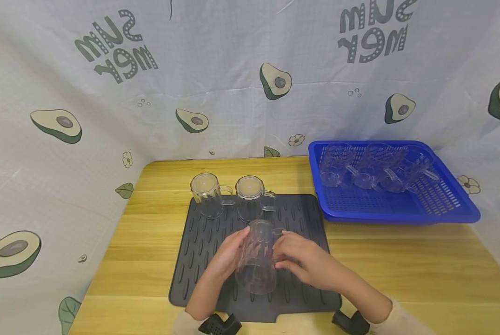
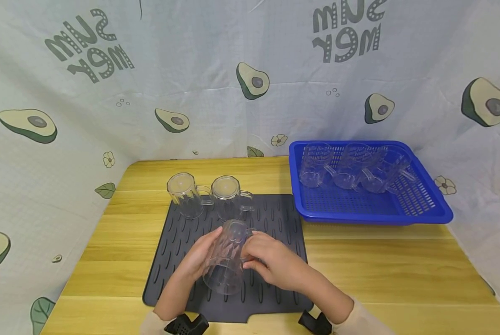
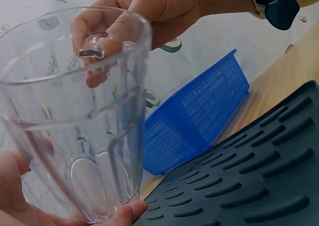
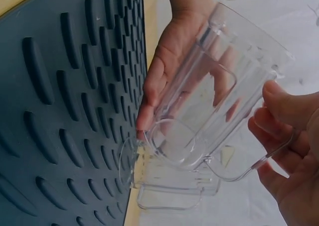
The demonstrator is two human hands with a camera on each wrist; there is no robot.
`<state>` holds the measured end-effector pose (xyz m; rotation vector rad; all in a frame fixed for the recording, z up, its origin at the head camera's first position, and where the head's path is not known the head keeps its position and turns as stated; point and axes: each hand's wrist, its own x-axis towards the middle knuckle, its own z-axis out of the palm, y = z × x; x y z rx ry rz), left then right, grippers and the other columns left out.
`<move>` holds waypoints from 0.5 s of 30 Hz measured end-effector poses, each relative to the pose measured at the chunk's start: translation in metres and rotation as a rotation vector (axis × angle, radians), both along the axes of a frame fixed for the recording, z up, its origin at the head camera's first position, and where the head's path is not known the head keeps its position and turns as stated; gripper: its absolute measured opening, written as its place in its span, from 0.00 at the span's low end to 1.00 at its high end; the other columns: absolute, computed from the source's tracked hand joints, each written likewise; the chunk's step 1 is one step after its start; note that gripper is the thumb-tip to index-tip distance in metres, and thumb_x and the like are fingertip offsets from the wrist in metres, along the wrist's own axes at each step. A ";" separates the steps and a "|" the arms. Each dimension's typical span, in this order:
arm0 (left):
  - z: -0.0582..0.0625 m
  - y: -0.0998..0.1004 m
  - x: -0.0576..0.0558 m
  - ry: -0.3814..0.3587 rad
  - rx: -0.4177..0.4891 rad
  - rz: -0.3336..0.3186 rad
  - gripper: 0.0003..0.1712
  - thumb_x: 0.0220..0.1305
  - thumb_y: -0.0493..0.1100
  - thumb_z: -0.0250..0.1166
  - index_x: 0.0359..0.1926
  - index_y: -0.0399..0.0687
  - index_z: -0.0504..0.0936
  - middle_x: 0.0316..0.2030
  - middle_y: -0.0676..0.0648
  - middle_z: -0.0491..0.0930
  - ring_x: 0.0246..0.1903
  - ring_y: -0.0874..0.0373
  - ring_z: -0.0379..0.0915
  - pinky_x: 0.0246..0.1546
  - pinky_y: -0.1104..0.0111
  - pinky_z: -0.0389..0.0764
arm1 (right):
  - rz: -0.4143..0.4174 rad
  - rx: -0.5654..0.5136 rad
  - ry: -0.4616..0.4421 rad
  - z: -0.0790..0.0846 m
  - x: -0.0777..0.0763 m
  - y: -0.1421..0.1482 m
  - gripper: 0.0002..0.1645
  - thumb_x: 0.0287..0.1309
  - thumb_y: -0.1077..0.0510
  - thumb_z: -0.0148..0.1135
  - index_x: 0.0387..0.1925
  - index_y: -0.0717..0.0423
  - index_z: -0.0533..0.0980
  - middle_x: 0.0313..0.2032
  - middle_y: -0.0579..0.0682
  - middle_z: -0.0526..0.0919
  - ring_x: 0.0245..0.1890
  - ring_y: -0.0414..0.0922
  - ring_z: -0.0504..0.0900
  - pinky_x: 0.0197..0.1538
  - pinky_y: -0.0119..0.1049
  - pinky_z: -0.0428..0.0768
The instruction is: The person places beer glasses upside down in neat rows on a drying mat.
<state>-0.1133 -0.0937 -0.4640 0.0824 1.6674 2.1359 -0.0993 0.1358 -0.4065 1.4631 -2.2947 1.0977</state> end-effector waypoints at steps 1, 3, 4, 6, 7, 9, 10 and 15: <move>-0.001 0.000 0.000 -0.011 0.008 -0.007 0.36 0.75 0.54 0.50 0.64 0.23 0.61 0.56 0.39 0.74 0.56 0.49 0.74 0.54 0.65 0.77 | 0.011 0.012 -0.007 0.000 0.000 0.000 0.12 0.53 0.66 0.69 0.36 0.49 0.77 0.38 0.39 0.80 0.44 0.40 0.79 0.63 0.52 0.70; -0.002 0.000 -0.001 -0.027 0.015 -0.021 0.34 0.75 0.52 0.50 0.63 0.23 0.62 0.54 0.41 0.75 0.56 0.49 0.75 0.53 0.65 0.78 | 0.026 0.032 -0.014 0.001 0.001 0.000 0.14 0.51 0.67 0.70 0.36 0.48 0.78 0.37 0.38 0.80 0.45 0.40 0.79 0.63 0.53 0.70; -0.002 0.000 -0.001 -0.042 0.014 -0.028 0.33 0.75 0.52 0.51 0.62 0.24 0.64 0.52 0.43 0.76 0.54 0.50 0.76 0.52 0.65 0.78 | 0.031 0.041 -0.016 0.001 0.001 0.001 0.13 0.52 0.66 0.70 0.36 0.48 0.78 0.37 0.38 0.80 0.46 0.40 0.79 0.63 0.53 0.69; -0.003 0.000 -0.002 -0.066 0.010 -0.048 0.31 0.74 0.52 0.52 0.59 0.26 0.67 0.48 0.44 0.77 0.50 0.52 0.78 0.49 0.65 0.79 | 0.046 0.051 -0.010 0.001 0.001 0.001 0.09 0.55 0.64 0.69 0.35 0.48 0.78 0.36 0.37 0.80 0.47 0.40 0.79 0.63 0.52 0.70; -0.003 0.000 -0.002 -0.071 0.007 -0.063 0.30 0.74 0.52 0.52 0.59 0.27 0.67 0.47 0.44 0.78 0.49 0.51 0.79 0.49 0.65 0.80 | 0.052 0.057 -0.007 0.000 0.001 0.001 0.07 0.57 0.61 0.67 0.35 0.48 0.78 0.36 0.36 0.80 0.47 0.41 0.79 0.63 0.52 0.70; -0.003 -0.001 -0.003 -0.073 -0.007 -0.101 0.30 0.74 0.53 0.52 0.59 0.27 0.67 0.46 0.40 0.80 0.47 0.49 0.81 0.47 0.63 0.81 | 0.069 0.067 -0.010 0.000 0.001 0.002 0.02 0.62 0.57 0.64 0.34 0.48 0.78 0.34 0.35 0.80 0.48 0.41 0.79 0.64 0.50 0.69; -0.003 -0.001 -0.003 -0.080 -0.008 -0.117 0.31 0.73 0.53 0.53 0.59 0.27 0.66 0.46 0.38 0.81 0.46 0.47 0.81 0.46 0.63 0.81 | 0.077 0.072 -0.018 0.000 0.001 0.003 0.03 0.63 0.55 0.62 0.33 0.47 0.77 0.34 0.35 0.79 0.48 0.42 0.79 0.64 0.50 0.69; -0.005 -0.001 -0.003 -0.085 -0.035 -0.148 0.37 0.72 0.53 0.53 0.63 0.22 0.62 0.44 0.32 0.82 0.41 0.46 0.84 0.40 0.61 0.84 | 0.097 0.093 -0.074 0.001 0.001 0.006 0.05 0.61 0.59 0.65 0.33 0.46 0.77 0.35 0.34 0.79 0.50 0.42 0.78 0.65 0.49 0.69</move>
